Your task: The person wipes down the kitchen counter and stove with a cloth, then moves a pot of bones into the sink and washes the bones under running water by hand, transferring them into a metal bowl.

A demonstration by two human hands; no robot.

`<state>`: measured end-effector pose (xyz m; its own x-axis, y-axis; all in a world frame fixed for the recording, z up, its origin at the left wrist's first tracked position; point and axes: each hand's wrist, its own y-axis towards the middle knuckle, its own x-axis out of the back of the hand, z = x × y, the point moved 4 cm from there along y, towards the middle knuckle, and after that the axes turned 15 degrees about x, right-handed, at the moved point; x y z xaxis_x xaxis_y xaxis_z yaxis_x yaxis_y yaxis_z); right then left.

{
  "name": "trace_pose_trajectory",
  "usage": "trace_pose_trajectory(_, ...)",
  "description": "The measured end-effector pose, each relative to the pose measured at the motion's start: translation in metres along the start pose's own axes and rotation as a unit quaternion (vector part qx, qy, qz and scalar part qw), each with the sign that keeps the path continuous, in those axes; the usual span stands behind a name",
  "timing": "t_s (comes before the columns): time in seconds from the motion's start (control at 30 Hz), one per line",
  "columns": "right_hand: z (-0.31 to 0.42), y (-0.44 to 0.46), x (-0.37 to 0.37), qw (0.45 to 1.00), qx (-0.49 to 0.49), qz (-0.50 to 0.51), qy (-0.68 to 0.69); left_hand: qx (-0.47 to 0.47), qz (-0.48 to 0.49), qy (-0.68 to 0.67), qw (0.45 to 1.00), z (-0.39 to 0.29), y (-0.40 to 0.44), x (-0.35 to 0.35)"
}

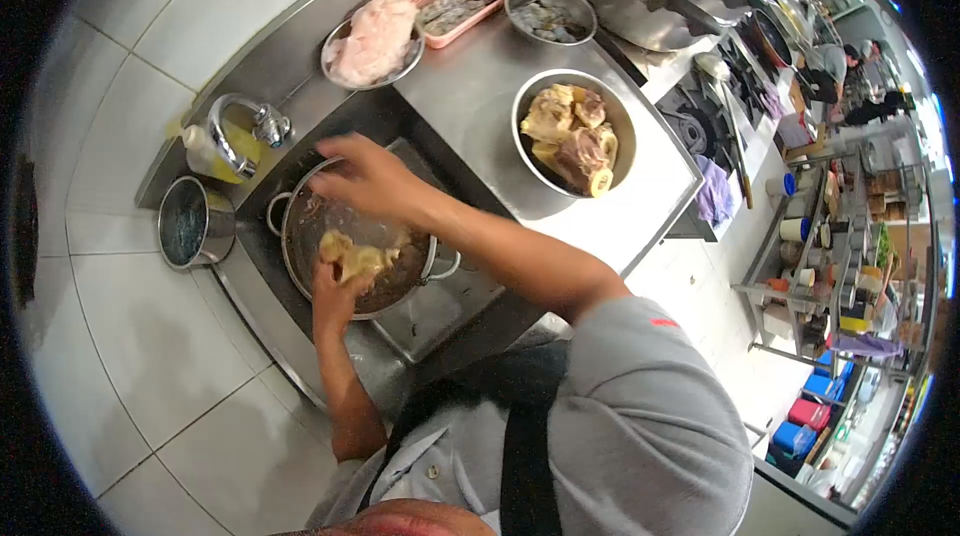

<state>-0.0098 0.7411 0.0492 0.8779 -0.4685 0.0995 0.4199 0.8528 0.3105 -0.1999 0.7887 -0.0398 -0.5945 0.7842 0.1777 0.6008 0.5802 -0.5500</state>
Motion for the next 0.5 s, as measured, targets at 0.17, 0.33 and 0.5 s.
trace_pose_trajectory(0.17,0.048,-0.189,0.087,0.97,-0.217,-0.104,-0.02,-0.319,0.103,0.12,0.935,-0.148,-0.007,-0.075)
trace_pose_trajectory(0.33,0.078,-0.325,0.135,0.933,-0.302,-0.174,-0.092,-0.257,0.233,0.383,0.856,-0.227,-0.002,-0.223)
trace_pose_trajectory(0.5,0.085,-0.439,0.136,0.897,-0.336,-0.281,-0.058,-0.519,0.036,0.308,0.796,-0.182,0.052,-0.27)
